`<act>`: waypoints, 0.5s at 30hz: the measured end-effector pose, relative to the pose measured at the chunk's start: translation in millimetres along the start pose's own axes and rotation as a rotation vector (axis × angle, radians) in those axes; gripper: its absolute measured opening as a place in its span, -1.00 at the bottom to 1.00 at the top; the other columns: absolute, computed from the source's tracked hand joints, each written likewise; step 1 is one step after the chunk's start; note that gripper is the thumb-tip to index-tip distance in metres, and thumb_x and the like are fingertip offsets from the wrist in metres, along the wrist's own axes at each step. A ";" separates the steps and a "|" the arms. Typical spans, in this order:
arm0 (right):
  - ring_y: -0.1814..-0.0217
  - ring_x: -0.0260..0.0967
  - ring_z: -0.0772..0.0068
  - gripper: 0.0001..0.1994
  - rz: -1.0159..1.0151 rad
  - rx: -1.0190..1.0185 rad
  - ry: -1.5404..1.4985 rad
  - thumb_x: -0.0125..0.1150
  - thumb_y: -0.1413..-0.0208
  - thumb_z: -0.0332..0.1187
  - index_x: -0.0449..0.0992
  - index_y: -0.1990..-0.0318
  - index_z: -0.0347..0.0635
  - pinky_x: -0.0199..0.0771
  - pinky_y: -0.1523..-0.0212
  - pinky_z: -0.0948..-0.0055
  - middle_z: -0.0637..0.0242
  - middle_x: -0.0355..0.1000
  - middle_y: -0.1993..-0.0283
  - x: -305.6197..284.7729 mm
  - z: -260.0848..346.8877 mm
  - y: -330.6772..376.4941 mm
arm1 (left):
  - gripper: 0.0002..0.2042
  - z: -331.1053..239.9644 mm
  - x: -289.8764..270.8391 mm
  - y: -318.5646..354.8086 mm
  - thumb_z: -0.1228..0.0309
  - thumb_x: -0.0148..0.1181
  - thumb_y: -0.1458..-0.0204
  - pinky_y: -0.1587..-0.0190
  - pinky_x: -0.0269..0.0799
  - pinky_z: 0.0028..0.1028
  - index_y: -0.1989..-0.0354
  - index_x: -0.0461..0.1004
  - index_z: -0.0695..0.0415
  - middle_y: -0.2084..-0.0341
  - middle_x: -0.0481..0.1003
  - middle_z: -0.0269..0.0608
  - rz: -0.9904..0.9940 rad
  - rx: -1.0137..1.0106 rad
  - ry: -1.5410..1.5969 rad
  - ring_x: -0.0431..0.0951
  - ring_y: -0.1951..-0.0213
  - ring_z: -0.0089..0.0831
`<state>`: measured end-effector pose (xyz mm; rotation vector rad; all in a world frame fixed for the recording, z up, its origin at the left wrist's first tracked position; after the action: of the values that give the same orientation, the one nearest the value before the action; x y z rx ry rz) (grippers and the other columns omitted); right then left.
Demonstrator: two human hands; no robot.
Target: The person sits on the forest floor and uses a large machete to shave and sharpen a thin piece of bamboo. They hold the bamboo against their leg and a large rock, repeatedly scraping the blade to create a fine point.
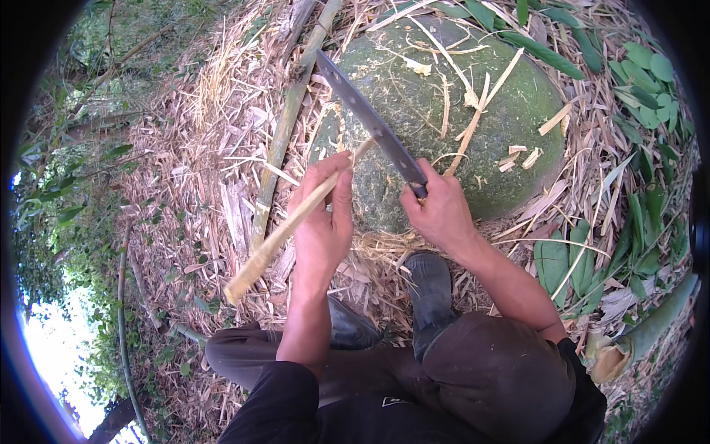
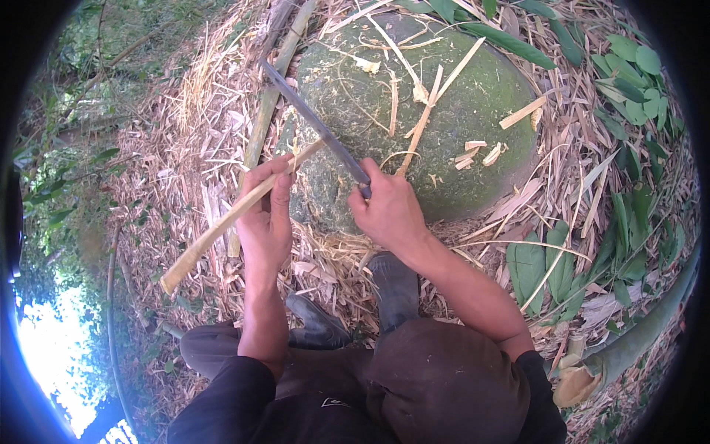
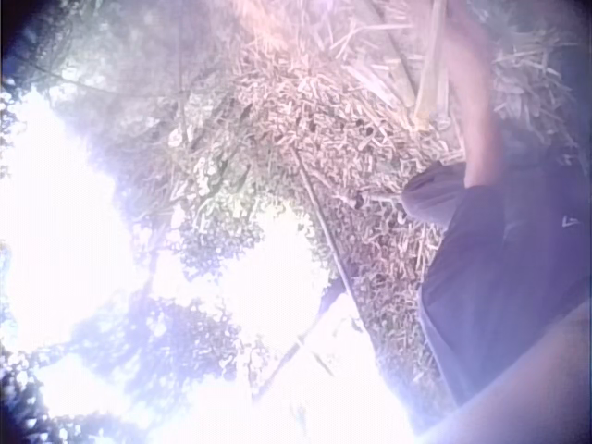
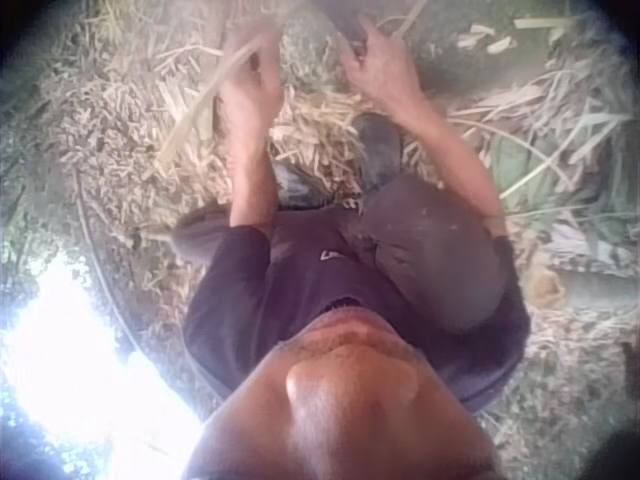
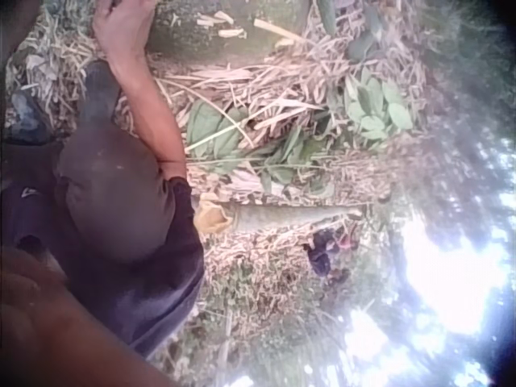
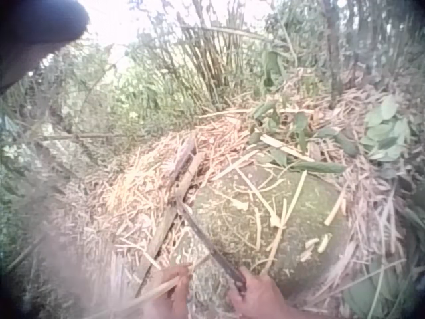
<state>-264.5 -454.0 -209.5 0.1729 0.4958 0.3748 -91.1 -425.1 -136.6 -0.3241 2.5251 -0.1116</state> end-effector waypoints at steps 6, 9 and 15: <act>0.45 0.50 -0.17 -0.81 -0.074 -0.114 0.028 0.17 -0.11 -0.41 0.43 0.17 -0.30 0.47 0.43 0.06 -0.03 0.45 0.53 -10.7 10.7 10.6 | -0.83 -11.6 1.8 10.5 0.62 0.15 -0.19 0.15 0.63 -0.34 0.05 0.49 0.32 0.18 0.62 0.11 -0.028 0.071 -0.130 0.70 0.14 -0.13; 0.43 0.51 -0.16 -0.83 -0.098 -0.151 -0.046 0.18 -0.11 -0.41 0.43 0.18 -0.27 0.49 0.41 0.05 -0.02 0.48 0.46 -16.1 25.9 16.6 | -0.82 -6.5 1.5 14.6 0.63 0.17 -0.17 0.17 0.62 -0.35 0.06 0.50 0.32 0.20 0.62 0.11 -0.067 0.051 -0.101 0.70 0.16 -0.16; 0.40 0.53 -0.11 -0.80 0.035 -0.070 0.134 0.21 -0.08 -0.43 0.44 0.15 -0.26 0.50 0.39 0.06 -0.02 0.49 0.40 -3.7 11.1 10.5 | -0.84 -1.0 3.9 13.9 0.63 0.19 -0.16 0.18 0.62 -0.38 0.09 0.50 0.32 0.22 0.63 0.09 -0.116 0.014 -0.010 0.70 0.19 -0.21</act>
<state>-265.2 -446.6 -195.7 0.0895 0.6111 0.4390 -97.7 -412.6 -140.1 -0.4639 2.4945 -0.1720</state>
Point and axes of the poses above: each hand's wrist, its own y-axis away from the middle knuckle, its own x-axis out of the palm, z = x × y, the point moved 9 cm from there along -y, towards the middle knuckle
